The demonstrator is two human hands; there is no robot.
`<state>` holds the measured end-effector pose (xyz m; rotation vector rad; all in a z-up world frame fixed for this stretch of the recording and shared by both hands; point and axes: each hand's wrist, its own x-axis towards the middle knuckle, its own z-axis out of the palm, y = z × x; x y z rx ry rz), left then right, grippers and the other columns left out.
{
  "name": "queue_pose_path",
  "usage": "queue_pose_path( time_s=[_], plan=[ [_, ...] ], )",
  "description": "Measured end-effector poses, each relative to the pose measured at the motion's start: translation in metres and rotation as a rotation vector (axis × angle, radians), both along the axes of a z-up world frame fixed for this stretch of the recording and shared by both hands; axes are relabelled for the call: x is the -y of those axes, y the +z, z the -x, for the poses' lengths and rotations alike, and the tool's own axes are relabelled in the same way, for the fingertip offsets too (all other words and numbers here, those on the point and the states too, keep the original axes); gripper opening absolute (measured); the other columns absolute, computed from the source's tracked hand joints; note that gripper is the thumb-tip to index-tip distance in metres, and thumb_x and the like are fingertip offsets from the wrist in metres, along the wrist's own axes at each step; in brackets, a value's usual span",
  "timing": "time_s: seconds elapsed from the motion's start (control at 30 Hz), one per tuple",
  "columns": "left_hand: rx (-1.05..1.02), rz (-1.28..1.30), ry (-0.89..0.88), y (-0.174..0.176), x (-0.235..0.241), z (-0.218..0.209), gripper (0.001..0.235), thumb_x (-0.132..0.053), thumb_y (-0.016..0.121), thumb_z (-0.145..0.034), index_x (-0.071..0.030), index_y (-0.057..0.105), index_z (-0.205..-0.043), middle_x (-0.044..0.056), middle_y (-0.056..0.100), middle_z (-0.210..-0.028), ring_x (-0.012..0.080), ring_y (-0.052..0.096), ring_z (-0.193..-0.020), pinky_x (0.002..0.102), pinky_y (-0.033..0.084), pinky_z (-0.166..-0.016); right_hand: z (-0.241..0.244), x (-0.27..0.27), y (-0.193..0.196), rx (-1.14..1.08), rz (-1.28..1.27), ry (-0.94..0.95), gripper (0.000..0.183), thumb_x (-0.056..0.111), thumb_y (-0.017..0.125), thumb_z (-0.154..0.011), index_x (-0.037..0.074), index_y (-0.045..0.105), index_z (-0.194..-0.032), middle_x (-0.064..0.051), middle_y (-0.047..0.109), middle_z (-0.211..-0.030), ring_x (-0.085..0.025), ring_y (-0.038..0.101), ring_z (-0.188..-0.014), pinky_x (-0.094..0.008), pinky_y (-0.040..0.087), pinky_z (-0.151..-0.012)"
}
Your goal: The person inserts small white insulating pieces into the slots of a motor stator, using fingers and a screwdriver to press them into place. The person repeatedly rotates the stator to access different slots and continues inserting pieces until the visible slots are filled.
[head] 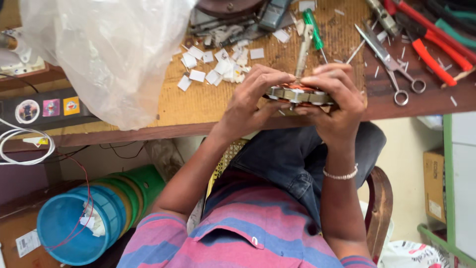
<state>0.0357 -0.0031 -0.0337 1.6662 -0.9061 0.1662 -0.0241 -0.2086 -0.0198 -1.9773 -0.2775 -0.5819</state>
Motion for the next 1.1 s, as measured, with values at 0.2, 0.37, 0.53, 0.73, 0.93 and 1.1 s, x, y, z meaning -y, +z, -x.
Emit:
queue_pose_path(
  time_s=[0.2,0.37,0.53,0.73,0.93,1.1],
  plan=[
    [-0.031,0.013,-0.017,0.004,0.007,-0.001,0.046,-0.010,0.081,-0.092,-0.011,0.060,-0.133,0.008,0.065,-0.126,0.0270,0.064,-0.115,0.036,0.054,-0.102,0.001,-0.002,0.010,-0.036,-0.025,-0.022,0.048,0.042,0.084,-0.092,0.004,0.071,-0.117,-0.008,0.071,-0.110,-0.023,0.065,-0.120,-0.034,0.053,-0.104],
    [0.005,0.105,-0.019,0.005,0.012,-0.003,0.050,-0.020,0.085,-0.088,-0.011,0.061,-0.130,0.010,0.061,-0.125,0.0271,0.062,-0.119,0.036,0.054,-0.101,0.009,-0.003,0.011,-0.047,0.010,-0.045,0.044,0.044,0.078,-0.096,0.005,0.069,-0.112,-0.006,0.072,-0.111,-0.023,0.060,-0.124,-0.036,0.050,-0.110],
    [0.030,0.055,-0.023,0.001,0.014,-0.003,0.039,-0.019,0.082,-0.091,-0.011,0.065,-0.125,0.007,0.066,-0.118,0.0249,0.062,-0.110,0.036,0.050,-0.095,0.008,-0.009,0.014,-0.038,0.013,-0.055,0.042,0.045,0.078,-0.098,0.007,0.068,-0.111,-0.006,0.073,-0.109,-0.024,0.058,-0.123,-0.036,0.049,-0.109],
    [-0.064,0.112,0.047,-0.008,0.013,0.012,0.038,-0.026,0.079,-0.094,-0.011,0.063,-0.125,0.005,0.064,-0.119,0.0223,0.062,-0.111,0.035,0.052,-0.097,-0.002,-0.002,0.018,0.018,0.118,0.050,0.047,0.047,0.077,-0.093,0.006,0.071,-0.116,-0.008,0.074,-0.112,-0.026,0.058,-0.130,-0.037,0.049,-0.112],
    [-0.113,0.133,0.115,-0.008,0.004,0.015,0.042,-0.034,0.076,-0.096,-0.010,0.062,-0.128,0.005,0.064,-0.120,0.0210,0.058,-0.119,0.035,0.048,-0.107,-0.004,-0.002,-0.002,0.040,-0.005,-0.023,0.045,0.045,0.077,-0.096,0.005,0.067,-0.115,-0.005,0.074,-0.110,-0.024,0.060,-0.122,-0.038,0.050,-0.110],
    [-0.008,0.065,0.197,0.014,-0.006,0.015,0.053,-0.028,0.083,-0.089,-0.007,0.059,-0.131,0.010,0.060,-0.126,0.0268,0.055,-0.123,0.037,0.045,-0.105,-0.003,-0.008,-0.016,0.084,-0.136,0.034,0.044,0.040,0.080,-0.095,0.003,0.065,-0.114,-0.006,0.069,-0.113,-0.022,0.060,-0.120,-0.045,0.053,-0.117]
  ],
)
